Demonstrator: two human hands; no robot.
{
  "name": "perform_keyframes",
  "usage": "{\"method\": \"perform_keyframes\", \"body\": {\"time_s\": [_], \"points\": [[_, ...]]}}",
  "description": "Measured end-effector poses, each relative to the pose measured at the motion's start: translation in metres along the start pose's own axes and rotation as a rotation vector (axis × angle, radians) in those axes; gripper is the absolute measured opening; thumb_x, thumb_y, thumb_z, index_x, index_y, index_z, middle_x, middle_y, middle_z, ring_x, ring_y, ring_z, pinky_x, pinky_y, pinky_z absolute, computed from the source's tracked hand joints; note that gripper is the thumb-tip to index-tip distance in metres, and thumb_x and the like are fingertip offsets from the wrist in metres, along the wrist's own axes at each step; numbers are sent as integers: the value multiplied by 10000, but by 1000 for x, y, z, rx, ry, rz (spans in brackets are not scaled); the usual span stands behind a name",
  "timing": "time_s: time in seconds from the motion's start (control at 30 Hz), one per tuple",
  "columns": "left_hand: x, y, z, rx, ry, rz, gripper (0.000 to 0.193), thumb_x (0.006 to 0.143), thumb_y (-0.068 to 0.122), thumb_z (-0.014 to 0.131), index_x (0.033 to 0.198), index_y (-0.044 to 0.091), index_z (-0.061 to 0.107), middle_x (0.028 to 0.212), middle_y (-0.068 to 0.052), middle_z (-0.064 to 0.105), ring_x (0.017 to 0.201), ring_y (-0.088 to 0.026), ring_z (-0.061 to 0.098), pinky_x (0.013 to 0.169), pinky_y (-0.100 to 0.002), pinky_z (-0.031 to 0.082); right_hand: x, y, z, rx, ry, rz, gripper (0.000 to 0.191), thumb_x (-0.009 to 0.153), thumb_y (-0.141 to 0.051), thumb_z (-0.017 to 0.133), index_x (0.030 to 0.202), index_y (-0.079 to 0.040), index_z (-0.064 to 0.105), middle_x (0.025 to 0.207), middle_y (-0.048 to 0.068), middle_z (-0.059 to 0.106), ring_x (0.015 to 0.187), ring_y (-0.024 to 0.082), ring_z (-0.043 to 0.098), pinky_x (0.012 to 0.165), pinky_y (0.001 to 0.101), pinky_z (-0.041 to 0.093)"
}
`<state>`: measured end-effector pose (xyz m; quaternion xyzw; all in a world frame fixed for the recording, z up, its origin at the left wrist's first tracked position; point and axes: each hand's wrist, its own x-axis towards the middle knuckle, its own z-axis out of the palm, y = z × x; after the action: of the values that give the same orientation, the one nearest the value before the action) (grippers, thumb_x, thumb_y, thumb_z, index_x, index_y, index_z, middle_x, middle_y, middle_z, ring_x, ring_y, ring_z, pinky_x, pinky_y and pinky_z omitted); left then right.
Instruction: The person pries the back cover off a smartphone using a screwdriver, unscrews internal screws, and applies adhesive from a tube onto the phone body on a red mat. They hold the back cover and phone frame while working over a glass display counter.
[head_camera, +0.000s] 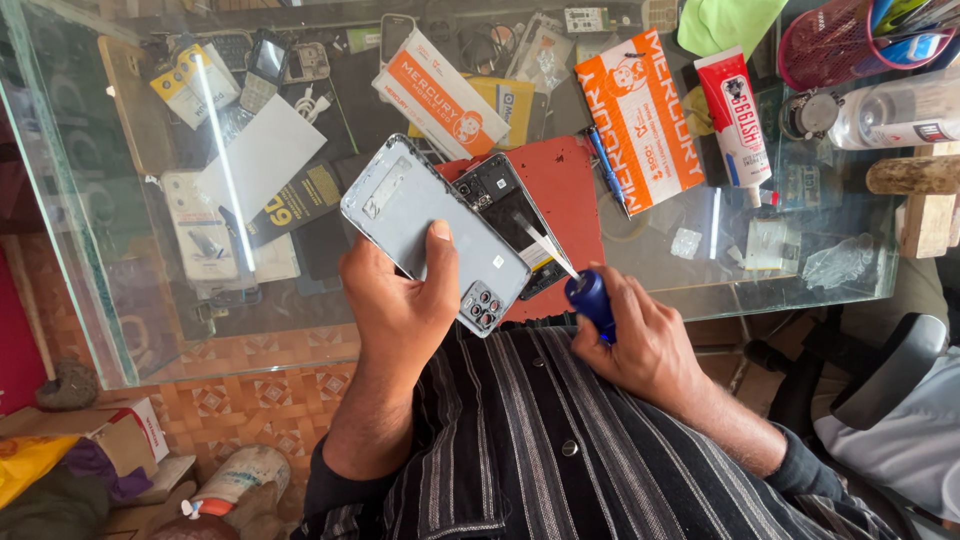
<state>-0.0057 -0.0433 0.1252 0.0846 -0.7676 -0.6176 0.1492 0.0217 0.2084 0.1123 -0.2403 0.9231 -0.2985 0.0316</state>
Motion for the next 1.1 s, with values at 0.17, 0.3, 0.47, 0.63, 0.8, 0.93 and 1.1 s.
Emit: {"method": "perform_keyframes", "body": {"time_s": [0.17,0.3,0.47,0.63,0.8,0.93,1.1], "points": [[-4,-2,9,-70,-37,11,163,982,-4,641,1129,-67,675,982,-85,746,833,-98,667,775,-271,557,4,-6,-1,4,-61,2,576,853,-133,711,1335,77,473,954,192,638,712,357,691,593,429,584],[-11,-7,18,-142,-57,-22,160,999,-8,637,1146,-67,659,1043,-102,757,912,-109,694,825,-272,572,6,-8,3,-25,-45,59,583,849,-138,709,1339,71,472,968,194,645,726,374,689,594,441,581],[-16,-17,26,-273,-79,1,365,1004,-1,620,1345,-106,542,1215,-142,691,1112,-155,681,960,-298,570,4,-11,5,-11,-20,94,551,863,-139,700,1332,54,484,1001,193,654,760,373,695,617,445,583],[-20,-23,32,-296,-42,-8,326,1020,15,639,1314,-107,568,1225,-136,684,1127,-143,666,979,-296,554,2,-11,7,-14,13,114,560,864,-131,701,1345,61,488,1007,197,654,781,373,696,628,440,579],[-27,-21,32,-313,-8,-143,171,1011,20,680,1135,-85,627,1020,-81,703,914,-93,641,804,-255,531,2,-9,7,3,32,86,577,863,-124,704,1351,81,473,987,187,655,757,354,695,618,430,576],[-27,-17,32,-315,-2,-185,141,1006,8,686,1091,-85,625,959,-70,697,841,-81,625,743,-242,515,0,-9,9,3,39,106,590,859,-120,706,1362,81,474,978,186,656,752,349,696,621,428,579],[-20,-13,32,-227,-32,14,218,1004,3,643,1191,-100,597,1088,-95,699,995,-95,660,848,-257,552,-1,-9,10,-12,42,112,591,858,-124,711,1359,83,475,965,184,653,738,345,692,607,423,574]]}}
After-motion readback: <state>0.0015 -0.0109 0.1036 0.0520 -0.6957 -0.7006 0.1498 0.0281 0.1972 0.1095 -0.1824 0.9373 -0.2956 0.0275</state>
